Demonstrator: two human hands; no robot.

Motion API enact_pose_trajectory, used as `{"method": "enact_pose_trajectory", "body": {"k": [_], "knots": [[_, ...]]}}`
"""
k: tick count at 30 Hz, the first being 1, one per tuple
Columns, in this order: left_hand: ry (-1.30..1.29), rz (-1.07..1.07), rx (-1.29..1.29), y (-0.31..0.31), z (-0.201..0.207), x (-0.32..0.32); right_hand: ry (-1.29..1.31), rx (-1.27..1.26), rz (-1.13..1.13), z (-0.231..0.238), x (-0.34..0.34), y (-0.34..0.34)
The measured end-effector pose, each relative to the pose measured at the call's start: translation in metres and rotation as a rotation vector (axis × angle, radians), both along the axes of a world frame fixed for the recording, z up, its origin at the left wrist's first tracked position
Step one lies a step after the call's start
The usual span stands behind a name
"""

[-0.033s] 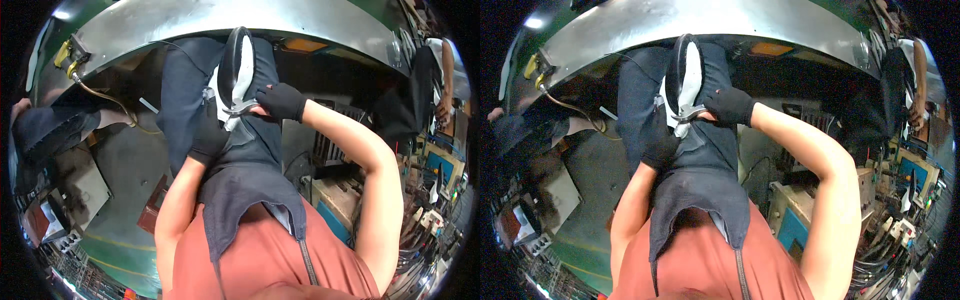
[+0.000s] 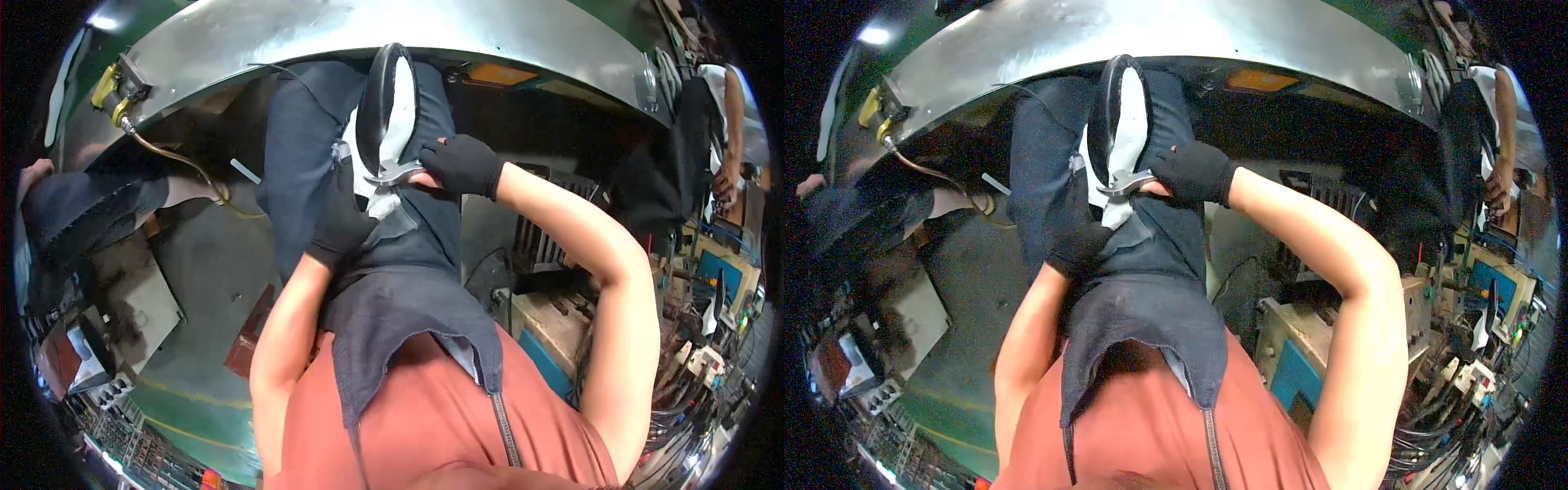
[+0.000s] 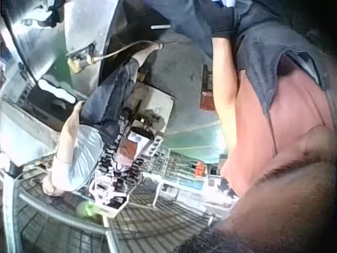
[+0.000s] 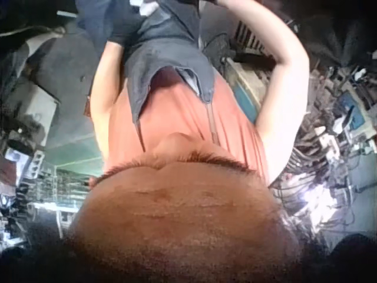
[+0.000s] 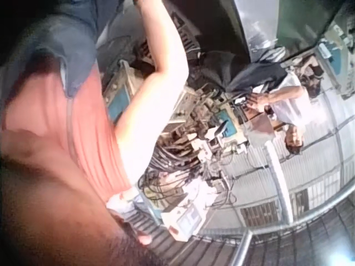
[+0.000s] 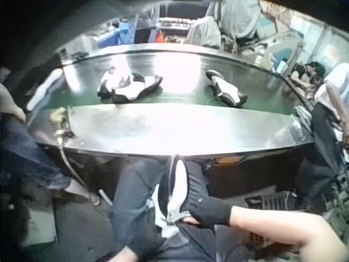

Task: The person uses a pair of shears to trim excess material from the edges of white shoe parts. They hold the shoe part in their left hand and cut with their right hand, repeatedly adjusting the part's orientation to access different edges.

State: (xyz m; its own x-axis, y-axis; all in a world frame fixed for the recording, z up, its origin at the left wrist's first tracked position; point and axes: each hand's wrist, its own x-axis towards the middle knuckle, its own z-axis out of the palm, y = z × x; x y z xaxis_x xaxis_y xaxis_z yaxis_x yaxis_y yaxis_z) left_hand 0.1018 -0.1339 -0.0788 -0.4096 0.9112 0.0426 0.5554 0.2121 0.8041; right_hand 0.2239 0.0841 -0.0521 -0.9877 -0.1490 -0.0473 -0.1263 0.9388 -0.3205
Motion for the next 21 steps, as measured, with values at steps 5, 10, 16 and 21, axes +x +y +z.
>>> {"method": "enact_pose_trajectory", "body": {"k": [5,10,16,21], "knots": [[-0.187,0.259,0.241,0.025,-0.03,-0.003,-0.315,-0.173,-0.006,0.01,-0.006,0.004],[0.08,0.305,-0.101,0.011,-0.048,-0.01,-0.853,-0.047,0.092,0.097,-0.033,0.011],[-0.004,0.21,0.026,0.01,-0.044,-0.03,-0.16,-0.179,0.122,0.086,-0.015,-0.09],[-0.496,0.017,0.213,0.007,0.008,-0.039,-0.105,-0.412,-0.233,0.039,0.019,-0.04]]}}
